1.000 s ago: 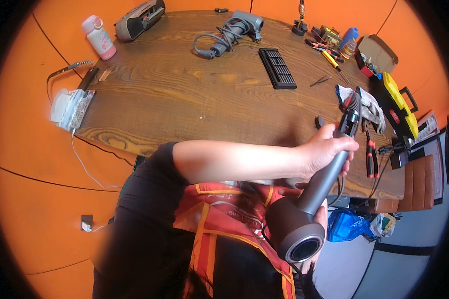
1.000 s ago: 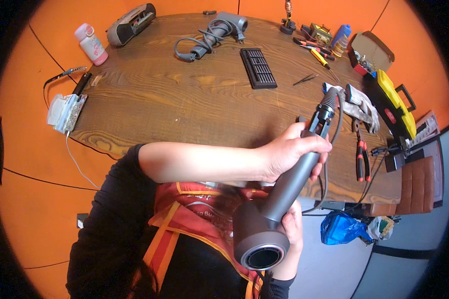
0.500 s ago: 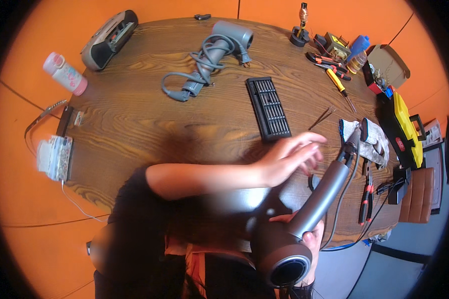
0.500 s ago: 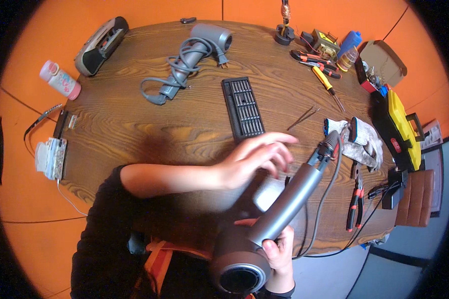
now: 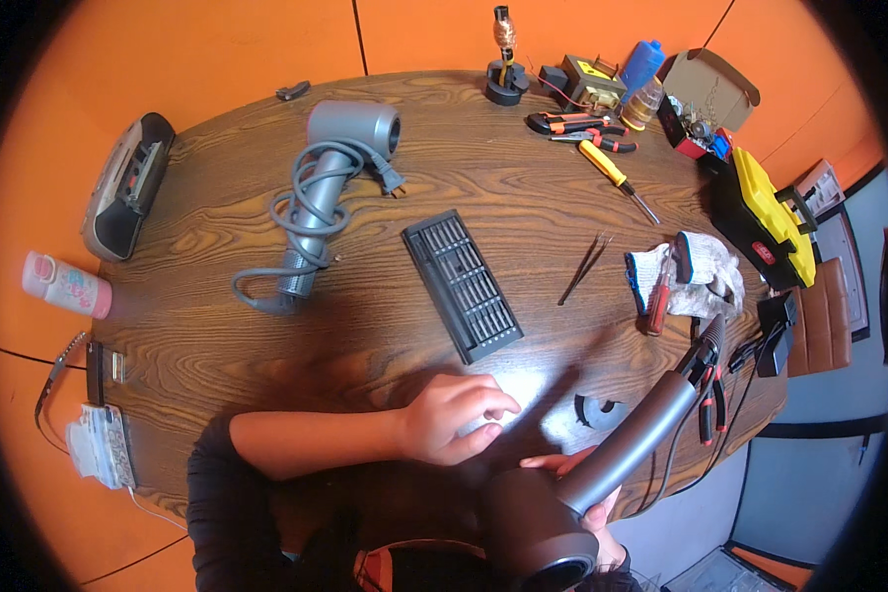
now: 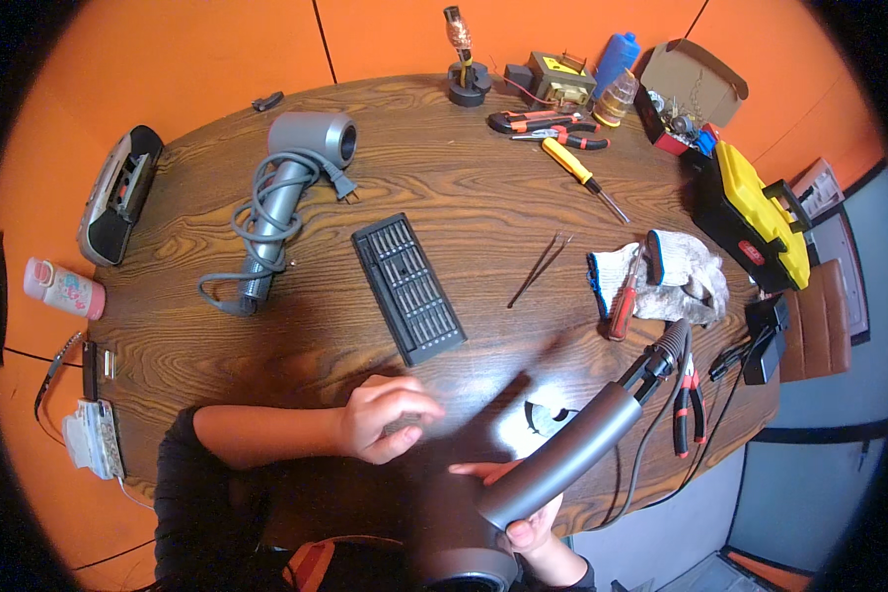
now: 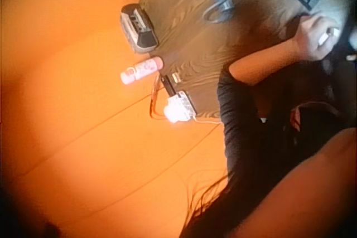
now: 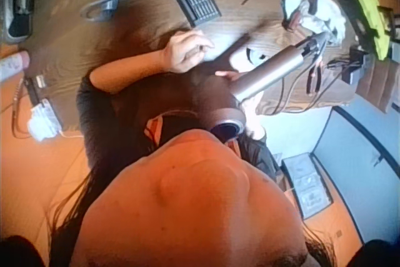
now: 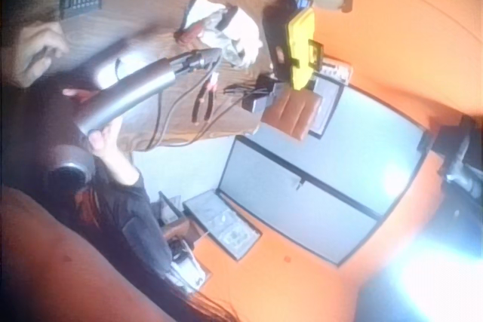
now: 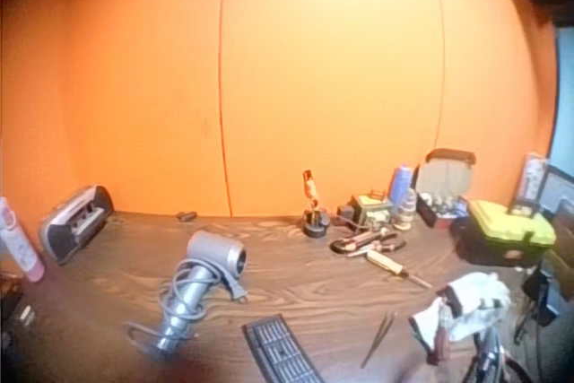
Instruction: The person uses a screwdriver to remove screws from the base of a hair dryer, then uses tweezers to adjust internal components near the power cord entry. The person continues to manipulate small parts inside the housing and repositions the device on the table.
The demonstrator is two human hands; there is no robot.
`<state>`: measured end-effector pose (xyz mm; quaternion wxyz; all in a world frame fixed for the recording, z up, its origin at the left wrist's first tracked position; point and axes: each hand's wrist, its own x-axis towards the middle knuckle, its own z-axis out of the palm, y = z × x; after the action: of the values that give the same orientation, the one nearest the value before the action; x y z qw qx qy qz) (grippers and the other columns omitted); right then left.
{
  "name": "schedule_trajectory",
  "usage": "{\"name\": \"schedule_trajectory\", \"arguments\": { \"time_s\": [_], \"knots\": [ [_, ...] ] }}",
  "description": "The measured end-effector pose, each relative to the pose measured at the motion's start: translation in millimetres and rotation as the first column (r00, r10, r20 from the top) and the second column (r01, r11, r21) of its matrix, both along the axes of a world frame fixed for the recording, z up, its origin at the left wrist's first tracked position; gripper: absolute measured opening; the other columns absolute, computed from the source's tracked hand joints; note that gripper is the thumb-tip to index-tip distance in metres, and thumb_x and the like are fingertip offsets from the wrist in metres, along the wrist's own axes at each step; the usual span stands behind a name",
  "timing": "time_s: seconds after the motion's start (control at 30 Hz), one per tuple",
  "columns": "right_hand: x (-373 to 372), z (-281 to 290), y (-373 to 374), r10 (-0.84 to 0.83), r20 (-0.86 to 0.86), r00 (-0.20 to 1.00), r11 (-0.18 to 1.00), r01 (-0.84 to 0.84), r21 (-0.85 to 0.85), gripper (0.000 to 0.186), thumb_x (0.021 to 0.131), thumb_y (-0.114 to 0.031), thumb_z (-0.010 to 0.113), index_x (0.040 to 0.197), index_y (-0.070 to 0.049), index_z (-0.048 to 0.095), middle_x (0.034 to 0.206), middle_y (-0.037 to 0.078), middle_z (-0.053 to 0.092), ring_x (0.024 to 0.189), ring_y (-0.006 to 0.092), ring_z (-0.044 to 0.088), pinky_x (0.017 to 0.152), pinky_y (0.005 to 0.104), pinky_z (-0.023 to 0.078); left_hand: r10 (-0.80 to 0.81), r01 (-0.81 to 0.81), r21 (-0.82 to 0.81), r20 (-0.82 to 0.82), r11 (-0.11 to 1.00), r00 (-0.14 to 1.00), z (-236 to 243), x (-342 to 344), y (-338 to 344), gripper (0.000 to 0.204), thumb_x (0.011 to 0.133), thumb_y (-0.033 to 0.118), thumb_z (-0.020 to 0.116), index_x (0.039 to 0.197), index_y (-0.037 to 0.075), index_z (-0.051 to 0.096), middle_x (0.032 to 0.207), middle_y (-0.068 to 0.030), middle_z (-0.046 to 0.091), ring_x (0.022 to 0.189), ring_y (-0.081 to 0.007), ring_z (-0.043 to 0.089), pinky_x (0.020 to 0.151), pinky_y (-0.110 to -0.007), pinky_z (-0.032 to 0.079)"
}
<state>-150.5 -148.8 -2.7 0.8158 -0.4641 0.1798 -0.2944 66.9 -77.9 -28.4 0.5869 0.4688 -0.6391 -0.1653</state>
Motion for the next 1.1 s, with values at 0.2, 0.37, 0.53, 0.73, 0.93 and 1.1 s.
{"name": "schedule_trajectory", "arguments": {
  "time_s": [0.2,0.37,0.53,0.73,0.93,1.1],
  "knots": [
    [-14.1,-7.3,3.5,0.094,-0.065,0.994,0.995,-0.095,-0.025,0.065,0.078,-0.062,0.059,0.097,-0.002,0.038,0.1,0.031,0.056,0.094,0.034,0.058,0.082,0.0426,0.05,-0.019,0.019,0.0,0.083,1.0,0.996,-2.5,-4.5,4.4,0.019,0.077,0.012,0.062,0.094,0.004,0.059,0.08,-0.0081,0.057,0.065,-0.0222,0.058,0.054,-0.031,0.047],
    [-16.4,4.8,2.8,0.057,-0.161,0.985,0.997,-0.047,0.067,0.063,0.079,-0.06,0.059,0.098,-0.002,0.039,0.101,0.034,0.056,0.096,0.0361,0.058,0.08,0.0438,0.051,0.034,-0.033,-0.008,0.188,0.999,0.982,3.8,-6.0,7.9,0.019,0.077,0.019,0.063,0.091,0.006,0.059,0.079,-0.007,0.057,0.065,-0.0212,0.057,0.053,-0.031,0.046],
    [-21.3,1.5,-5.4,0.203,-0.043,0.978,0.97,-0.195,0.143,0.068,0.07,-0.055,0.071,0.103,-0.002,0.045,0.11,0.037,0.052,0.107,0.0448,0.053,0.091,0.0524,0.043,0.026,-0.042,0.065,0.226,0.997,0.974,6.0,-4.5,8.1,0.02,0.076,0.021,0.063,0.089,0.006,0.06,0.076,-0.0066,0.056,0.063,-0.0217,0.056,0.053,-0.031,0.046],
    [-27.8,-14.8,-7.7,0.182,0.136,0.974,0.962,-0.205,0.18,0.067,0.065,-0.053,0.076,0.097,0.001,0.054,0.105,0.03,0.057,0.107,0.052,0.051,0.091,0.0603,0.04,-0.054,0.022,0.136,0.232,0.99,0.971,5.7,-0.9,7.4,0.02,0.074,0.018,0.061,0.09,0.006,0.061,0.076,-0.0059,0.058,0.06,-0.0218,0.056,0.053,-0.031,0.045],
    [-28.5,-0.8,-10.7,0.224,0.028,0.974,0.957,-0.226,0.184,0.068,0.064,-0.058,0.073,0.094,0.001,0.055,0.095,0.025,0.061,0.108,0.05,0.052,0.093,0.0593,0.04,-0.051,0.025,0.139,0.189,0.99,0.981,2.7,-2.2,7.4,0.019,0.073,0.016,0.061,0.089,0.006,0.061,0.074,-0.0064,0.057,0.059,-0.0228,0.055,0.052,-0.032,0.044],
    [-24.0,-6.9,-17.2,0.306,0.234,0.923,0.947,-0.321,0.027,0.061,0.075,-0.049,0.069,0.101,0.001,0.046,0.112,0.039,0.049,0.107,0.0477,0.052,0.091,0.053,0.043,-0.053,0.03,0.132,0.172,0.991,0.984,-0.2,-4.2,7.1,0.018,0.073,0.015,0.061,0.088,0.005,0.061,0.073,-0.0067,0.057,0.057,-0.0225,0.055,0.051,-0.032,0.043]
  ]
}}
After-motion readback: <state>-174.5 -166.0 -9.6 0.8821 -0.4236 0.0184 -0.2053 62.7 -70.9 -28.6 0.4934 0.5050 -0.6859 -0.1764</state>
